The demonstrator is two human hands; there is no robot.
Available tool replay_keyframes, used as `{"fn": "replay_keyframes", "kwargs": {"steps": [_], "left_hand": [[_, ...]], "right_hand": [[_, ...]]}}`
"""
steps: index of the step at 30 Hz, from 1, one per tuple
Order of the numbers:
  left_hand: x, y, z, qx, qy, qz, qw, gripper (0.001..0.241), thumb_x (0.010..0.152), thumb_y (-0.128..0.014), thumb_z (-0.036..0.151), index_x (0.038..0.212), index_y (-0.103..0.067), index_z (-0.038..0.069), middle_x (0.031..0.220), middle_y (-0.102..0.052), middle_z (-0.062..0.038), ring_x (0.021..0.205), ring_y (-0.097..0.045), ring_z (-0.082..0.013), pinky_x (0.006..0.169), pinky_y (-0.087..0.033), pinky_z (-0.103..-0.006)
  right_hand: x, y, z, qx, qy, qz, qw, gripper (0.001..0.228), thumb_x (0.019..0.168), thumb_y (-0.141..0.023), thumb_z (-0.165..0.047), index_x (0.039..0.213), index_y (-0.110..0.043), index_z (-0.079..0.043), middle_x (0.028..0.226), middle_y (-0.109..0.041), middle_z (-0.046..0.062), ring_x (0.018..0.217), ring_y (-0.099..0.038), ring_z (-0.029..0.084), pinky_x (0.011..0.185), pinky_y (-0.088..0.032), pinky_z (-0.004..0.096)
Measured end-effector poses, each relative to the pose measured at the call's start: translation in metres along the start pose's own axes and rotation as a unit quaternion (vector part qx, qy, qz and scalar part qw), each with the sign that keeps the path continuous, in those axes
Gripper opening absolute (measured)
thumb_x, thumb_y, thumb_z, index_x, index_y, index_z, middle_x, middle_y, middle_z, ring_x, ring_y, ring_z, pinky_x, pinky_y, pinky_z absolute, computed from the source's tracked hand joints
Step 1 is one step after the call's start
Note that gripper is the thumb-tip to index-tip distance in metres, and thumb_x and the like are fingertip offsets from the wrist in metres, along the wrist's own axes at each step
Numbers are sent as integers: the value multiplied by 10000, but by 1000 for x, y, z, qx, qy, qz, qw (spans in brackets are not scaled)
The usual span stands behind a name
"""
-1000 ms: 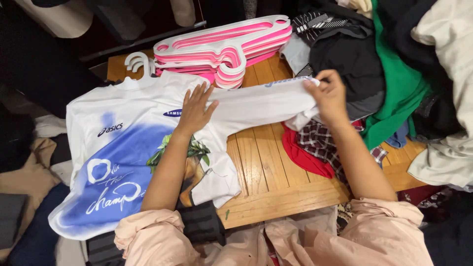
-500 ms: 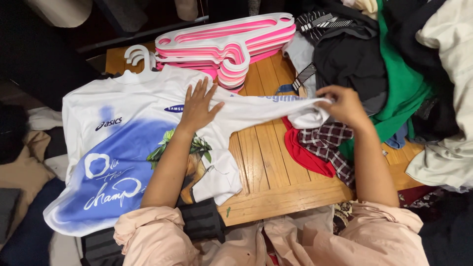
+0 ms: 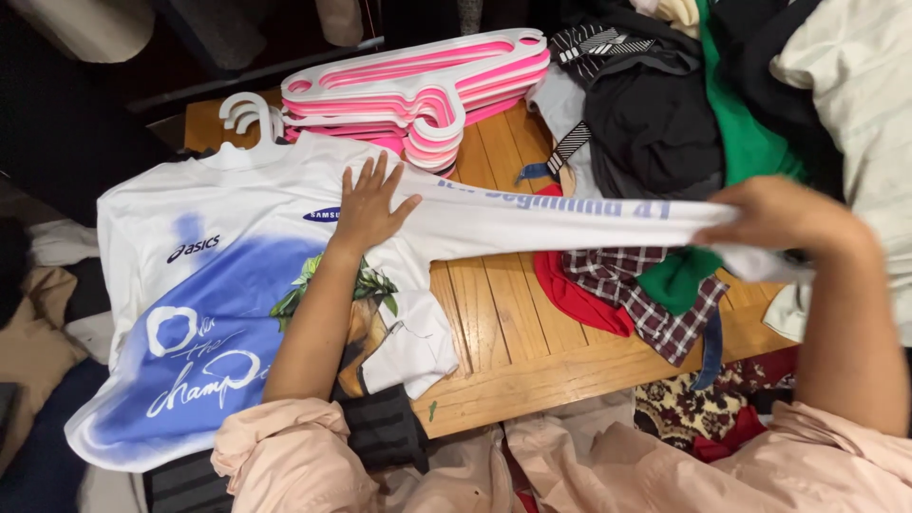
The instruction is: The person folds a white t-shirt with a graphic print and places it on a pile. They then pick up a light-colored polo shirt, button it, place it on a hanger, and fold it.
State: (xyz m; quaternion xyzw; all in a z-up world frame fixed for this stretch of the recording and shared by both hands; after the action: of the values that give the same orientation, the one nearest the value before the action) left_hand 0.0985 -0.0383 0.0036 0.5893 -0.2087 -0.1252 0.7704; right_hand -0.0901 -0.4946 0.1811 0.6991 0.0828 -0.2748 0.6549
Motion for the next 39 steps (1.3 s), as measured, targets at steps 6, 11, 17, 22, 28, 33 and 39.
{"fn": "replay_keyframes", "kwargs": {"steps": [6,11,17,22,28,33,39], "left_hand": [[-2,1,2,0,3,-19,1000,850,979,-273,731,1629,-267,182,1707,-160,-142,1574,-116,-336,1225,-13,-601],[-2,4,5,-14,11,-47,999,970,907,-394,771,1638,-214,158,1714,-78,-159,1583,-65,-329,1230,25,-580],[-8,57,19,-220,8,18,975,696,948,-627,500,1518,-466,134,1644,-281,-163,1518,-282,-283,1215,-170,-476],[-10,120,85,-398,-93,117,905,258,1011,-667,231,1220,-735,98,1263,-722,-81,1123,-695,-170,949,-574,-283],[-1,116,119,-604,-150,-5,782,499,1082,-604,327,1528,-482,138,1165,-730,-40,942,-714,-93,826,-615,-251],[-21,145,52,-399,14,189,897,243,987,-665,208,1216,-745,210,1019,-793,-40,993,-756,-200,894,-581,-378],[-48,186,-40,-385,-29,363,848,311,925,-655,-40,1230,-712,-13,1096,-741,-257,1072,-698,-378,995,-514,-512]], "right_hand": [[106,-37,218,-228,-113,124,959,607,764,-629,-770,1207,-824,-403,1098,-873,-29,996,-815,204,770,-614,302],[104,-53,288,229,1,267,936,389,925,-863,-357,1004,-818,21,798,-725,197,744,-640,249,679,-457,366],[52,15,153,392,47,263,880,400,1106,-752,-385,966,-685,-17,819,-626,126,711,-578,214,625,-443,341],[5,56,-72,413,153,194,877,231,1120,-638,-332,1055,-764,-150,831,-660,-18,647,-513,107,550,-372,289],[7,54,-281,367,549,214,720,343,1024,-718,-104,707,-638,-2,649,-526,91,671,-513,190,642,-416,366],[-5,60,-334,359,538,345,680,409,975,-813,-246,1252,-564,-78,1331,-518,113,1202,-584,320,965,-497,407],[62,-8,-400,341,547,103,757,265,898,-827,-267,934,-698,-39,770,-675,44,714,-623,186,661,-509,344]]}}
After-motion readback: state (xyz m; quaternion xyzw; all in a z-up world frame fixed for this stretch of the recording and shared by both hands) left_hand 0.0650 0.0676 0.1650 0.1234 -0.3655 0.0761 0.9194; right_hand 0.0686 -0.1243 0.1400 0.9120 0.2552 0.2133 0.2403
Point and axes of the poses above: each hand's wrist, its own x-axis towards the middle knuckle, its own y-axis out of the back of the hand, z = x × y, the point moved 9 cm from there along x, towards the middle knuckle
